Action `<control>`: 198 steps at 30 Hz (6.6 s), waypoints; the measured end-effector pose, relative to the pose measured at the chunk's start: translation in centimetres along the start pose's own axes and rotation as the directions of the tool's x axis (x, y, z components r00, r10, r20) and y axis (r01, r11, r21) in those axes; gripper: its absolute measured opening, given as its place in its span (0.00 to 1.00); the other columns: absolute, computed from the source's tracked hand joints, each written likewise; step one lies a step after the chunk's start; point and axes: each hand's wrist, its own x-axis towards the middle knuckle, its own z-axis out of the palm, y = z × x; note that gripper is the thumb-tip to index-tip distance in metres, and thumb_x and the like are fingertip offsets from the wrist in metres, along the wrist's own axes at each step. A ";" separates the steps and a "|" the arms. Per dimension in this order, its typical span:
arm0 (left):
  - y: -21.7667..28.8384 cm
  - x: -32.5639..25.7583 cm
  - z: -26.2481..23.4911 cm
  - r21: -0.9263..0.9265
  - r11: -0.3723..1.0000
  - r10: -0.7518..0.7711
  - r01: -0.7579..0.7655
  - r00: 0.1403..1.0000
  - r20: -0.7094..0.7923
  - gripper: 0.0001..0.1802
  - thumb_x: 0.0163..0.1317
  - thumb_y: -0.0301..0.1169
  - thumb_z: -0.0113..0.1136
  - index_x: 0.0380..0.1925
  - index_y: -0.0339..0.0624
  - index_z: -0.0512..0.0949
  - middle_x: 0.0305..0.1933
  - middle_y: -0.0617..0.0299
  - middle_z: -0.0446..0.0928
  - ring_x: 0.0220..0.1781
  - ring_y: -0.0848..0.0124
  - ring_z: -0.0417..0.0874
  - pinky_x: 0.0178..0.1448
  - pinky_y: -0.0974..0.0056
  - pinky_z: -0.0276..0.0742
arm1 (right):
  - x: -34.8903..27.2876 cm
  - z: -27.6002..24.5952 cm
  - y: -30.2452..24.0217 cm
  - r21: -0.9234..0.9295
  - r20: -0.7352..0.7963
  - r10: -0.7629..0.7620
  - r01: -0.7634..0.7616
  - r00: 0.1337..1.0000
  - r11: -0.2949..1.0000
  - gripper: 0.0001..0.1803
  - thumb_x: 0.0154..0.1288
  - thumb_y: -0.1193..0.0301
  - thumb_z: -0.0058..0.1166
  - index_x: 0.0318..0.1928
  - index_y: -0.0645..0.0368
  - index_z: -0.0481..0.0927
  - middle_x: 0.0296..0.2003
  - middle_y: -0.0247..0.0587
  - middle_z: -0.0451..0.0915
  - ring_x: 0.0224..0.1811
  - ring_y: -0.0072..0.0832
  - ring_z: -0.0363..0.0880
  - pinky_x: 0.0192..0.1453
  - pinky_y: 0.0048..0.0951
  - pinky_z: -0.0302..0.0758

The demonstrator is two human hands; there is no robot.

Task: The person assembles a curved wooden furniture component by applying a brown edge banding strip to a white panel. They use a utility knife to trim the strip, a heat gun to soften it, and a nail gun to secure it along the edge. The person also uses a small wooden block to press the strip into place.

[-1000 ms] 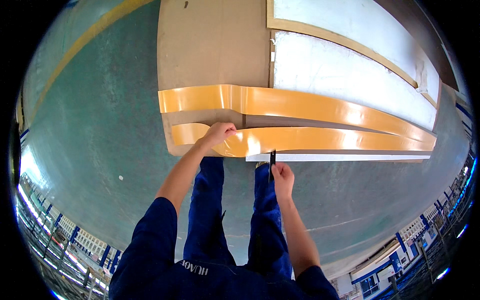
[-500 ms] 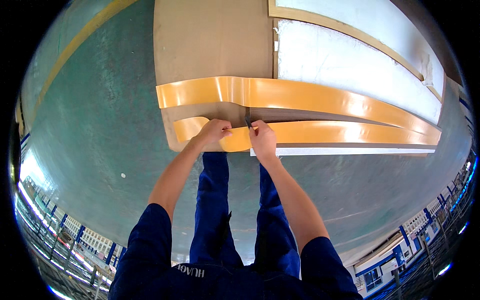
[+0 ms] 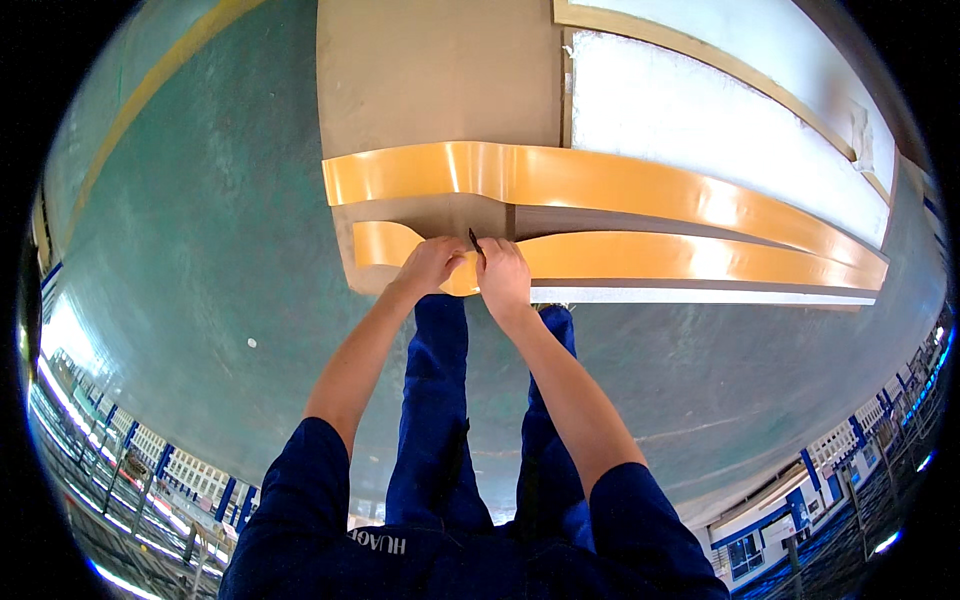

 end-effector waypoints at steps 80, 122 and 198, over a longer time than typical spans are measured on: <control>-13.8 4.2 18.1 -0.865 0.349 -0.518 0.361 0.843 0.143 0.21 0.62 0.45 0.46 0.47 0.41 0.70 0.48 0.63 0.71 0.51 0.69 0.69 0.57 0.64 0.60 | 10.0 -7.4 14.2 0.406 -0.083 0.533 -0.460 0.842 0.790 0.08 0.53 0.71 0.56 0.33 0.61 0.79 0.28 0.44 0.79 0.31 0.32 0.77 0.35 0.31 0.71; 27.4 -15.8 -12.6 -0.763 0.029 -0.243 0.646 0.745 0.621 0.31 0.59 0.40 0.51 0.59 0.39 0.58 0.57 0.51 0.67 0.58 0.67 0.69 0.61 0.63 0.63 | -22.7 -37.4 21.6 0.232 -0.420 0.735 0.846 0.532 -0.480 0.51 0.55 0.32 0.27 0.60 0.69 0.55 0.59 0.53 0.61 0.60 0.46 0.60 0.63 0.42 0.58; 1.9 -67.7 -69.6 0.046 0.627 -0.014 -0.778 -0.071 -0.997 0.12 0.59 0.29 0.51 0.43 0.40 0.68 0.40 0.62 0.70 0.42 0.71 0.75 0.45 0.67 0.74 | 0.1 -27.8 -46.9 0.519 -0.833 -0.048 0.809 0.551 0.275 0.45 0.57 0.36 0.29 0.64 0.57 0.51 0.60 0.45 0.60 0.57 0.36 0.64 0.59 0.32 0.62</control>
